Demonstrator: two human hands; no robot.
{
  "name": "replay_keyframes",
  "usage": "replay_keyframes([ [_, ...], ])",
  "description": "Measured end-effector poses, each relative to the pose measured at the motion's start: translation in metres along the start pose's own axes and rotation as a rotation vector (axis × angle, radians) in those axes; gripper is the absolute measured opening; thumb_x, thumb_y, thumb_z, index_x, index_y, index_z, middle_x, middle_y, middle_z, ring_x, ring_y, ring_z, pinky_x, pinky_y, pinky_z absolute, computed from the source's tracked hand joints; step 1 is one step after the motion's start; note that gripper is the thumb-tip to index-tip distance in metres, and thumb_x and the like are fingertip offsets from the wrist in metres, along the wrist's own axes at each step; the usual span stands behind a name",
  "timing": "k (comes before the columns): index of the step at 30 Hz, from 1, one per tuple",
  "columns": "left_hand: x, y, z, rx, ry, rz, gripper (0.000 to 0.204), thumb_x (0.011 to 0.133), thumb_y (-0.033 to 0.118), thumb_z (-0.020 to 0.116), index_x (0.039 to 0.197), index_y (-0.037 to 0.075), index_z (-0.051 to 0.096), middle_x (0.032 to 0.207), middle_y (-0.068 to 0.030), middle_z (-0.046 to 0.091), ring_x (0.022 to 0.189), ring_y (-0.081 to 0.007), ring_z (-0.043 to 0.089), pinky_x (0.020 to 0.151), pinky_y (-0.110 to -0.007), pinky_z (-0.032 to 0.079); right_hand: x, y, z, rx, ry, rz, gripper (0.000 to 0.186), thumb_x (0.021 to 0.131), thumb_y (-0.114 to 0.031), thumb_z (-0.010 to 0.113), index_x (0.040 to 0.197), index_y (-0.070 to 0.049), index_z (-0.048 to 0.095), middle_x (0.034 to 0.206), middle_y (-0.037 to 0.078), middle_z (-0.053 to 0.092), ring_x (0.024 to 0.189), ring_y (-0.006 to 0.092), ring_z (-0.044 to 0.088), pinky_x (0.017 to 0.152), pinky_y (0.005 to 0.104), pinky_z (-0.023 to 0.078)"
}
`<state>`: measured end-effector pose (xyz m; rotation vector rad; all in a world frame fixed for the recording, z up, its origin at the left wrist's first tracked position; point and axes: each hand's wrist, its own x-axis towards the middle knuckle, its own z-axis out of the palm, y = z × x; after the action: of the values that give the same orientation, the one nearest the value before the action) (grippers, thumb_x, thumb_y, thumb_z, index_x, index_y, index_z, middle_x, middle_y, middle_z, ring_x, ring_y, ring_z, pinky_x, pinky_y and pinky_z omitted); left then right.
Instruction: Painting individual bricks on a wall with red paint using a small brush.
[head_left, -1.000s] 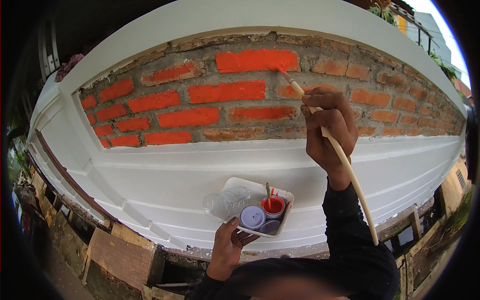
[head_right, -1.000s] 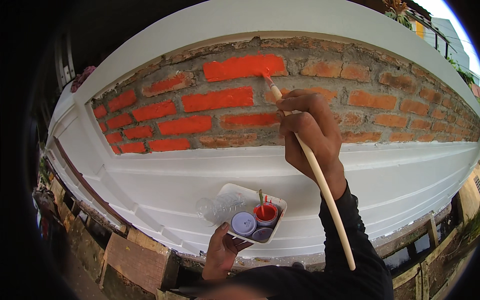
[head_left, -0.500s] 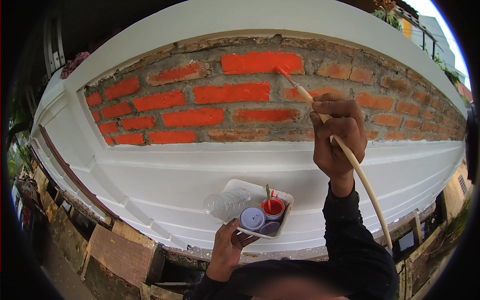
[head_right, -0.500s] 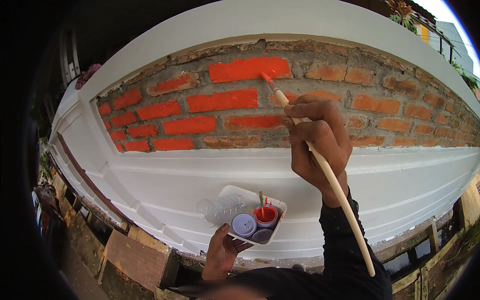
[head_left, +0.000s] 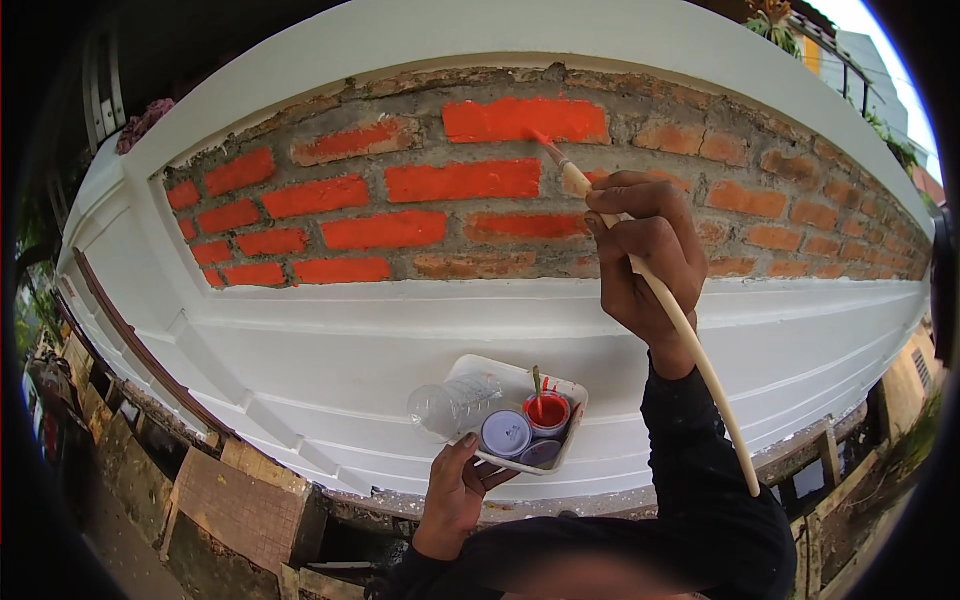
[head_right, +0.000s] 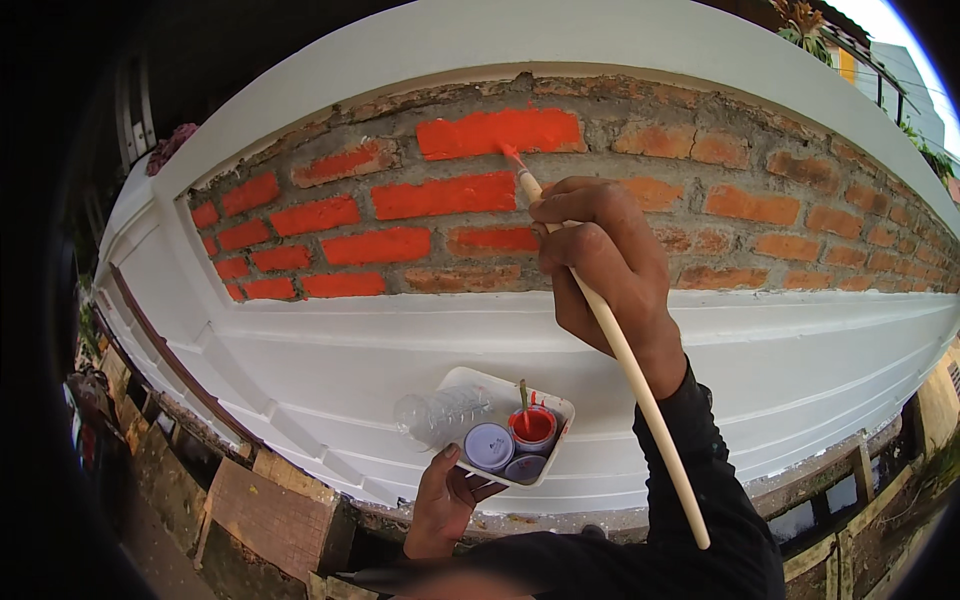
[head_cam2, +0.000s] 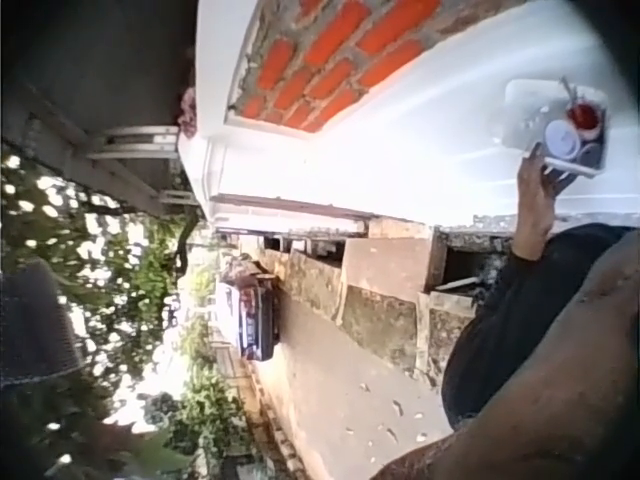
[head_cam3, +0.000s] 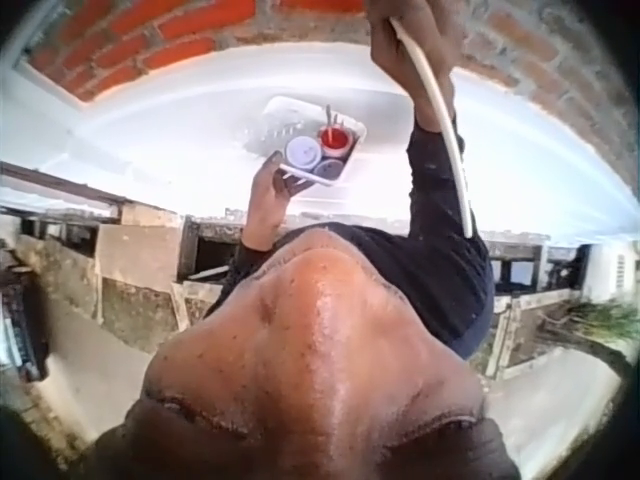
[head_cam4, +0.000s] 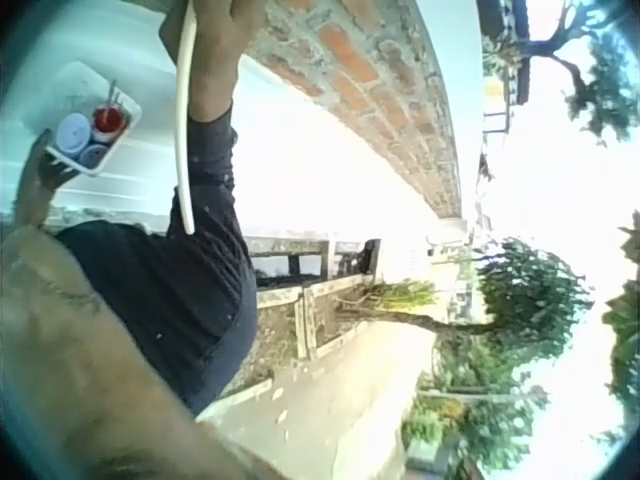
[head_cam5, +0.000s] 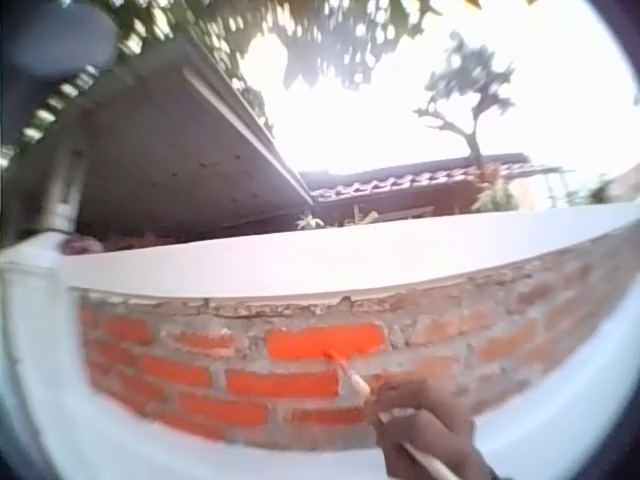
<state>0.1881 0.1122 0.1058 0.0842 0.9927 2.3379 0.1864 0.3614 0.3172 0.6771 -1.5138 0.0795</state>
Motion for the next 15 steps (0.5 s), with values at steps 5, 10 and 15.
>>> replay_keyframes([
  [5, 0.000, 0.000, 0.001, 0.007, -0.009, -0.015, 0.042, 0.098, 0.028, 0.064, 0.127, -0.001, 0.056, 0.119, -0.0144, 0.068, 0.105, -0.0313, 0.072, 0.092, -0.051, 0.062, -0.002, -0.002, -0.001, 0.031, 0.097, 0.059, 0.030, 0.083, 0.012, 0.072, 0.080, -0.006, 0.049, 0.096, 0.015, 0.068, 0.092, 0.0304, 0.071, 0.070, 0.0353, 0.061],
  [10, -0.001, 0.001, 0.000, 0.010, 0.002, 0.003, 0.042, 0.098, 0.028, 0.064, 0.127, -0.001, 0.056, 0.119, -0.0148, 0.068, 0.105, -0.0314, 0.072, 0.092, -0.051, 0.062, 0.004, -0.003, 0.013, 0.056, 0.023, 0.006, 0.028, 0.083, 0.012, 0.071, 0.080, -0.005, 0.050, 0.097, 0.015, 0.067, 0.094, 0.0301, 0.071, 0.073, 0.0365, 0.061],
  [15, 0.000, 0.004, 0.003, 0.015, -0.007, 0.004, 0.042, 0.098, 0.029, 0.064, 0.127, -0.001, 0.056, 0.119, -0.0142, 0.068, 0.105, -0.0313, 0.072, 0.091, -0.050, 0.062, -0.014, 0.009, -0.020, -0.082, 0.098, 0.095, 0.028, 0.086, 0.012, 0.070, 0.081, -0.005, 0.049, 0.097, 0.015, 0.067, 0.096, 0.0302, 0.071, 0.078, 0.0373, 0.062],
])
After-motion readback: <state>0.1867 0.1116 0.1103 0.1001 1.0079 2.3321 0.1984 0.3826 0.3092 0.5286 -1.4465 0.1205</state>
